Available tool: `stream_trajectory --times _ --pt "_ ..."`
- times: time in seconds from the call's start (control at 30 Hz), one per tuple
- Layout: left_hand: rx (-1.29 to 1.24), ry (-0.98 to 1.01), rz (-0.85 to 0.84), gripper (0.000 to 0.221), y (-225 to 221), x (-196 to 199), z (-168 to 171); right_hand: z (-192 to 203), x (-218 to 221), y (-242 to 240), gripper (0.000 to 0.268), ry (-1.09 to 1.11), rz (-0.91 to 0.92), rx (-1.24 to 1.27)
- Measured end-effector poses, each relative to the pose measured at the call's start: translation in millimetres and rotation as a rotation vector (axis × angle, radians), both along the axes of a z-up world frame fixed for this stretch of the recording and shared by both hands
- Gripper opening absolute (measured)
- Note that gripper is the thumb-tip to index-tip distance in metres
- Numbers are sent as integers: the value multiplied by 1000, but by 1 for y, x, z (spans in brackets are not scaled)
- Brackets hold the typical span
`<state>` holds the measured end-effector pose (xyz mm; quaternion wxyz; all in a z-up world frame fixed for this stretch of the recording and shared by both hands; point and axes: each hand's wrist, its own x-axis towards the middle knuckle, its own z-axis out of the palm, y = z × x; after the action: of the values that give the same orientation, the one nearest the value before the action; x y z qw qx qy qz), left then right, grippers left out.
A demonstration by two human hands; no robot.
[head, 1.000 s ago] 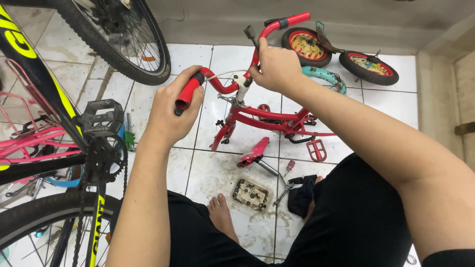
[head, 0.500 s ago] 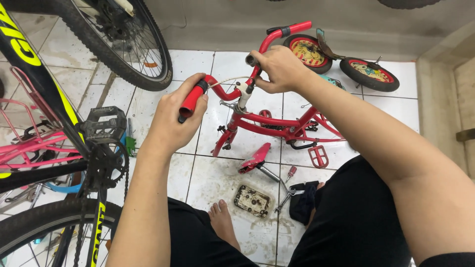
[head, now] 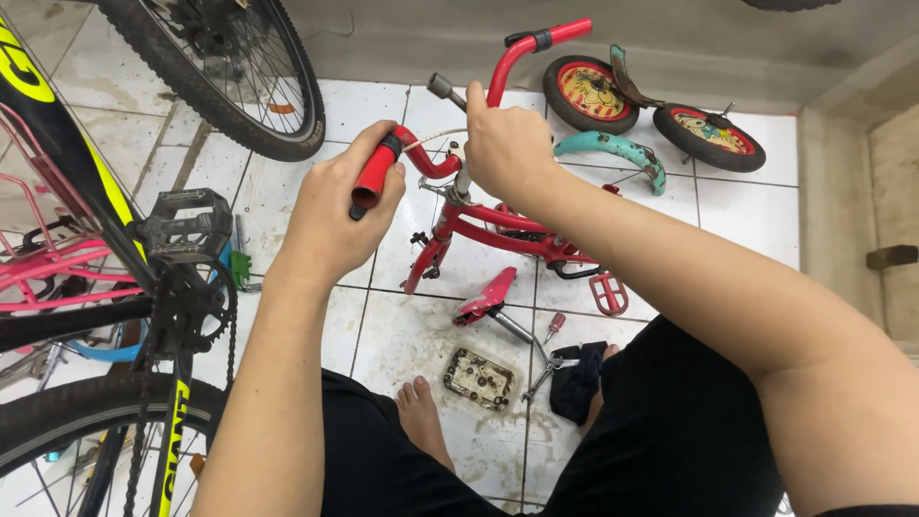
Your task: Reassembling sections of a red bicycle frame, including attaching handlebars and tightening bolts using hand tools.
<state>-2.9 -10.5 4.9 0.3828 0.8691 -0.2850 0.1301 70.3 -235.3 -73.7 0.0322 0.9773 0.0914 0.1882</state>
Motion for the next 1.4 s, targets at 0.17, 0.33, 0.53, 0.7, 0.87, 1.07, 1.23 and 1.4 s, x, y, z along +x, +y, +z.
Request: stream_trajectory --times 0.17,0.33,0.53,0.7,0.87,1.07,1.23,1.4 --pt "-16 -29 8 41 -3 4 -5 -1 -10 -21 47 57 84 97" --pt "3 12 30 42 -1 3 1 15 -10 -72 37 544 129 560" --pt "-2 94 -8 47 0 0 5 43 -37 -100 39 515 17 825" --pt "57 -42 8 41 1 -1 4 24 -44 -102 20 45 421 626" --pt "63 -29 27 41 -2 2 6 25 -42 -92 26 51 406 478" --pt "75 -57 23 42 -1 -2 5 15 -33 -84 29 -82 385 216" --pt "68 -77 -9 41 1 -4 3 11 -27 -76 32 -95 413 212" --pt "63 -110 -16 40 2 -2 0 11 -20 -71 33 -214 480 132"
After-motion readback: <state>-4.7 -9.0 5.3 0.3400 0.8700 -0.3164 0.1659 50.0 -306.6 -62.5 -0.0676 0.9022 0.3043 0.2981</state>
